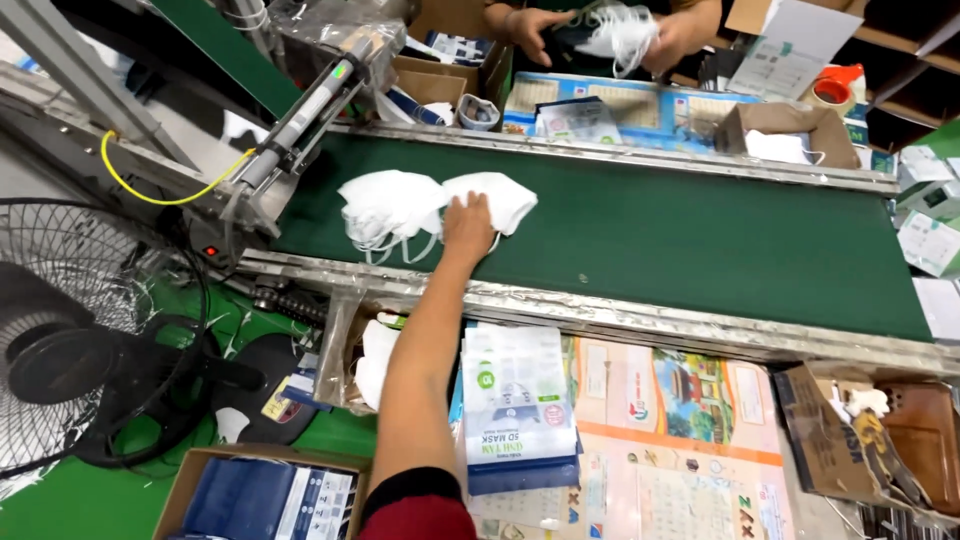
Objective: Sort individual masks into retail packaging and then tape the packages together into bundles.
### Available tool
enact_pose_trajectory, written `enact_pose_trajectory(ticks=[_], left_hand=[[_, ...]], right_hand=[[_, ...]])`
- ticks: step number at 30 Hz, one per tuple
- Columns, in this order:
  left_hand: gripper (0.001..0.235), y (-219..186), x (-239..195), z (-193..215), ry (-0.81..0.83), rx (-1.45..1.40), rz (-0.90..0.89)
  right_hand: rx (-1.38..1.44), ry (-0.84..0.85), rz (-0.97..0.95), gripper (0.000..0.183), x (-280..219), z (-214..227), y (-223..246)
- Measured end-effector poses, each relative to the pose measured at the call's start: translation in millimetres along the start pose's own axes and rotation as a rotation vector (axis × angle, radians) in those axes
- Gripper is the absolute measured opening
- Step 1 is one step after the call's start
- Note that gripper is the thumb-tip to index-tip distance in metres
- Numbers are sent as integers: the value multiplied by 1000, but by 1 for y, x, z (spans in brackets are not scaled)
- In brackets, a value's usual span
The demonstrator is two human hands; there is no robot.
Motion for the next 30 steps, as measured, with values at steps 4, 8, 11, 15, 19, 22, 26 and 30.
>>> enact_pose_trajectory(ticks=[4, 8, 11, 15, 19, 22, 26, 30], left_hand=[[24, -36, 14, -10, 5, -20, -116], [52, -148, -63, 32, -236, -311, -268], [56, -219, -174, 56, -211, -591, -401], [53, -284, -288, 123, -31, -623, -589], [89, -306, -325, 186, 177, -684, -818], [66, -276, -330, 134, 198, -772, -842], [68, -274, -305, 163, 80, -641, -774], [50, -257, -330, 116, 654, -1014, -517]], right_hand=[[56, 6, -16, 74, -5, 1, -12], [128, -64, -33, 75, 10, -50, 22], [190, -145, -93, 76, -38, -235, 153], [347, -29, -97, 78, -15, -305, 205], [415, -54, -428, 61, -41, -312, 139], [537, 17, -475, 55, -56, -303, 159], [472, 190, -432, 54, -62, -295, 193], [138, 295, -214, 52, -61, -293, 223]])
Point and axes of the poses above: each hand's wrist, its own x-axis towards the middle knuckle, its own z-axis out of the back of the hand, y = z × x, the point moved 4 cm from there along x, towards the middle knuckle, and after that the axes turned 1 degree about -x, right-handed, at the moved point
